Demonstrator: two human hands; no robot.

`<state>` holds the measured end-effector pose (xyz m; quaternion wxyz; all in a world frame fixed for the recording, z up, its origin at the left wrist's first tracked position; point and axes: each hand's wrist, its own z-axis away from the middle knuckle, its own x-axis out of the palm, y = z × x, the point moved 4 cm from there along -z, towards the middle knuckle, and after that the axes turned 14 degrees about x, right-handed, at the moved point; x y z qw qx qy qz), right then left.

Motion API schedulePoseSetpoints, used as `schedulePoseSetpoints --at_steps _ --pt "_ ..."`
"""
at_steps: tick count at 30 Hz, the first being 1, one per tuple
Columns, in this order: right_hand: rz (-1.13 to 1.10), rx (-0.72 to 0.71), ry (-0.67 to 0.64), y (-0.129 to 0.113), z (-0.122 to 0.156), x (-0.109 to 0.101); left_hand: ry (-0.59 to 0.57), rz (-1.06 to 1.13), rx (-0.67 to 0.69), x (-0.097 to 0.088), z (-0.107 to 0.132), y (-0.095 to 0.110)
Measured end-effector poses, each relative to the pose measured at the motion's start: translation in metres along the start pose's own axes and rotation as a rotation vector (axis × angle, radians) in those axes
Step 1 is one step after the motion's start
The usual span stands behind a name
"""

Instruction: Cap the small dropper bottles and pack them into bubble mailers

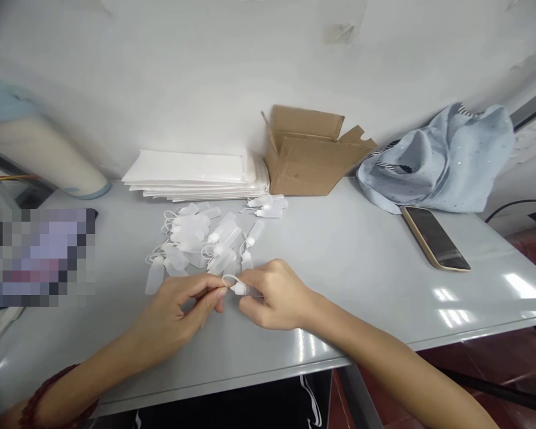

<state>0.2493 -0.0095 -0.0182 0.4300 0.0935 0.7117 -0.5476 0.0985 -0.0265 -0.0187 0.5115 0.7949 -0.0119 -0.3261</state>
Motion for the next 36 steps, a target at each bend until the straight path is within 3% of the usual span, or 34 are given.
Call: schedulePoseSetpoints --at_steps 21,36 --pt "0.006 0.021 -0.010 0.0011 0.0006 0.0044 -0.003 -0.027 0.024 0.0028 0.0004 -0.0027" --pt "-0.005 -0.005 -0.009 -0.0014 -0.0013 -0.0020 0.030 -0.021 -0.045 -0.0035 -0.0031 -0.0005"
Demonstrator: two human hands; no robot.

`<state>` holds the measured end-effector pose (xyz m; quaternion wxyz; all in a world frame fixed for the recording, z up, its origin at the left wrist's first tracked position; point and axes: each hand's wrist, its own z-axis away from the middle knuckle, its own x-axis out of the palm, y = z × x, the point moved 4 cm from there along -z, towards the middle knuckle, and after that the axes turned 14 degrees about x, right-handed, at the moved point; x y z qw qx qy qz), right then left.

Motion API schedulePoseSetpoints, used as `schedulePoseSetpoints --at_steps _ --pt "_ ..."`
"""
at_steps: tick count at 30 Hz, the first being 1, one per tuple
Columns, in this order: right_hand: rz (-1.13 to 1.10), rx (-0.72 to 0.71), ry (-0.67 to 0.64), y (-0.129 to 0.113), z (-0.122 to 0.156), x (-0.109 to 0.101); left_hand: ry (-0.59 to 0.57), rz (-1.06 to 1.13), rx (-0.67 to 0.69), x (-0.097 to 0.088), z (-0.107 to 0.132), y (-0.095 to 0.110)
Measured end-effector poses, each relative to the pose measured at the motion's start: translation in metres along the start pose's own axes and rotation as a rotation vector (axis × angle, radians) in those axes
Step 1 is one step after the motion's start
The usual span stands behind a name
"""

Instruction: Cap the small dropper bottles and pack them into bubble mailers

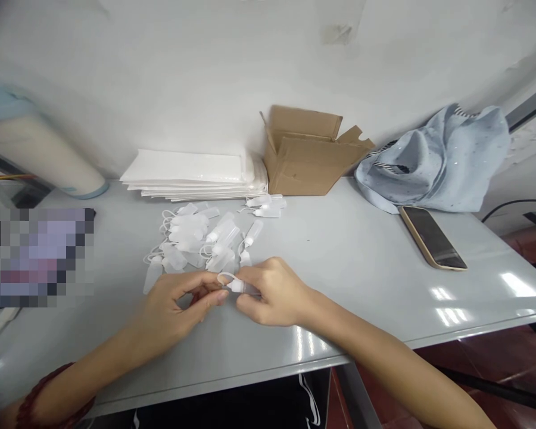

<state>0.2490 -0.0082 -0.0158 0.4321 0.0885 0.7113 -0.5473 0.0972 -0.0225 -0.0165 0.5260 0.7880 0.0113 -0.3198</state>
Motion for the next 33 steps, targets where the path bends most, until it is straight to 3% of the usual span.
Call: schedulePoseSetpoints --at_steps 10,20,28,31,33 --pt "-0.009 0.016 -0.004 0.001 0.000 -0.002 0.060 -0.037 -0.048 -0.010 -0.002 0.002" --pt "0.013 0.014 -0.073 -0.002 0.002 0.004 -0.033 0.050 0.030 -0.001 0.004 0.002" --pt "0.097 -0.035 0.016 0.000 0.003 0.008 -0.028 -0.047 0.087 -0.001 0.004 0.003" --pt "0.217 -0.087 0.087 -0.004 0.003 0.005 0.004 -0.162 0.111 -0.008 0.002 0.005" --pt "0.286 -0.046 0.108 -0.004 0.001 0.000 0.061 -0.227 0.122 -0.017 0.000 0.006"
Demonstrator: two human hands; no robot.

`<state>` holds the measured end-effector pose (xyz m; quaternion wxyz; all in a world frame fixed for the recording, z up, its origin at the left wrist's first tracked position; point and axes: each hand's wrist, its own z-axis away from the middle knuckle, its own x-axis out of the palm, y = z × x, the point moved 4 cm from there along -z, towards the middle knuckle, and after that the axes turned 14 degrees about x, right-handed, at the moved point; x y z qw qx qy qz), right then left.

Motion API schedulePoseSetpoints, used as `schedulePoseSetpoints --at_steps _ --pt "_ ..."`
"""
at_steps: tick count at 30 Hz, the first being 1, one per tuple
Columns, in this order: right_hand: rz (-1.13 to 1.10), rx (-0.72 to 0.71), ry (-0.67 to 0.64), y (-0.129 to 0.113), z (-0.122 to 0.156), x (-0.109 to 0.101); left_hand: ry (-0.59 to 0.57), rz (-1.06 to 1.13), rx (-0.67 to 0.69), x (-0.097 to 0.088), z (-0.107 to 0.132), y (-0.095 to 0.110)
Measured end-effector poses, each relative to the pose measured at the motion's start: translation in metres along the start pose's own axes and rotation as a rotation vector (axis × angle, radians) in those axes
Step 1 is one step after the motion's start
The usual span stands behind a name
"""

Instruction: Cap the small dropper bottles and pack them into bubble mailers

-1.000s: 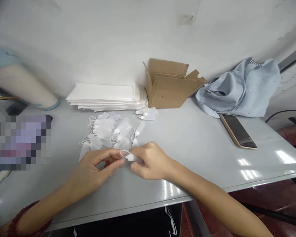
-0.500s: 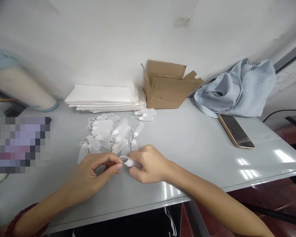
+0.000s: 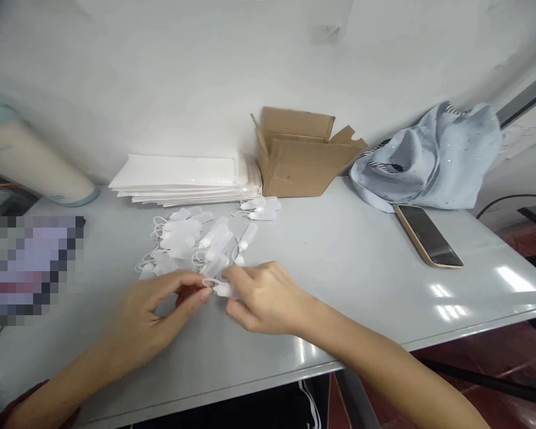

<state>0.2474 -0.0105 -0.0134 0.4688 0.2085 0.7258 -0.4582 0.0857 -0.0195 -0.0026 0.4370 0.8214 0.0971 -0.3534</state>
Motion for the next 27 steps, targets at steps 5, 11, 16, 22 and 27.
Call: schedulePoseSetpoints --at_steps 5,11,16,22,27 --pt "0.071 0.267 0.013 0.017 -0.006 -0.005 0.243 -0.162 -0.100 -0.028 -0.003 -0.012" --pt "0.180 0.337 -0.066 0.020 -0.007 0.006 0.188 -0.515 0.128 -0.022 -0.001 -0.019" --pt "0.268 0.419 -0.125 0.022 -0.009 0.005 0.027 -0.558 0.237 -0.011 0.000 -0.020" --pt "0.201 0.455 -0.195 0.025 -0.010 0.003 0.006 -0.563 0.280 -0.009 0.000 -0.015" --pt "-0.054 0.474 -0.111 0.025 -0.012 -0.003 0.000 -0.574 0.382 -0.003 0.002 -0.010"
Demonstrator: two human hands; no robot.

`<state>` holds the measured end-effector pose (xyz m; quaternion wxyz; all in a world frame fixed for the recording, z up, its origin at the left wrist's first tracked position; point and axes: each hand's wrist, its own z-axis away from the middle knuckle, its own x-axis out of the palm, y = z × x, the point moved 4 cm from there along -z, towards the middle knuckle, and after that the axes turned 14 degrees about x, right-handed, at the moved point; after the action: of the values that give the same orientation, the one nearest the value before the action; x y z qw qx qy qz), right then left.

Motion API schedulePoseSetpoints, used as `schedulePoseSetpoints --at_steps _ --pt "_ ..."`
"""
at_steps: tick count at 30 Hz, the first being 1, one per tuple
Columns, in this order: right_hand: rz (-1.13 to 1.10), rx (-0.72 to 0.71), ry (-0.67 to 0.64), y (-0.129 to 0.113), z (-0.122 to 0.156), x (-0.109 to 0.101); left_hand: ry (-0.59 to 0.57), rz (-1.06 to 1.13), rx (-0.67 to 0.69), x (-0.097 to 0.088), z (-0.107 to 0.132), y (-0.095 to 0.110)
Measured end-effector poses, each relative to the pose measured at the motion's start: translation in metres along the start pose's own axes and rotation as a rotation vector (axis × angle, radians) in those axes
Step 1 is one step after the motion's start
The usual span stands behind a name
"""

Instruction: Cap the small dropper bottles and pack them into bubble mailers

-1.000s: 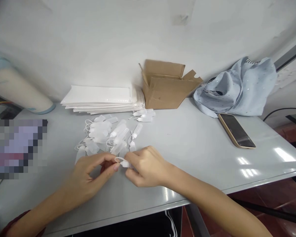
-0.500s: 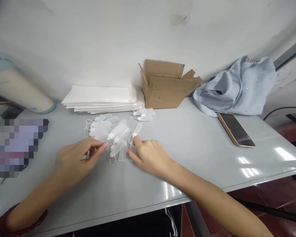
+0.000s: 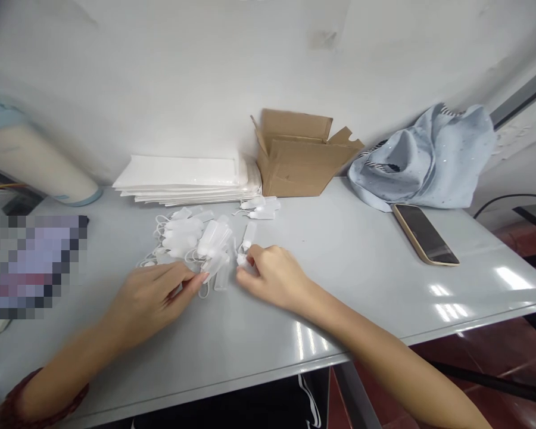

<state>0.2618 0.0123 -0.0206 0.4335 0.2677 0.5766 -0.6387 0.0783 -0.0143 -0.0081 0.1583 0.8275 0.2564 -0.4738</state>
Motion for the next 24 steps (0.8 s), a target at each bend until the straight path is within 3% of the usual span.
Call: schedulePoseSetpoints --at_steps 5,13,24 --pt "-0.297 -0.035 -0.037 -0.004 0.003 -0.010 0.110 0.038 0.042 -0.003 -0.001 0.002" --pt "-0.707 0.050 -0.201 -0.005 0.008 -0.012 0.108 0.065 0.033 -0.002 -0.001 0.001" --pt "-0.810 0.020 -0.057 0.000 0.004 -0.029 0.114 0.073 0.048 -0.004 0.000 0.002"
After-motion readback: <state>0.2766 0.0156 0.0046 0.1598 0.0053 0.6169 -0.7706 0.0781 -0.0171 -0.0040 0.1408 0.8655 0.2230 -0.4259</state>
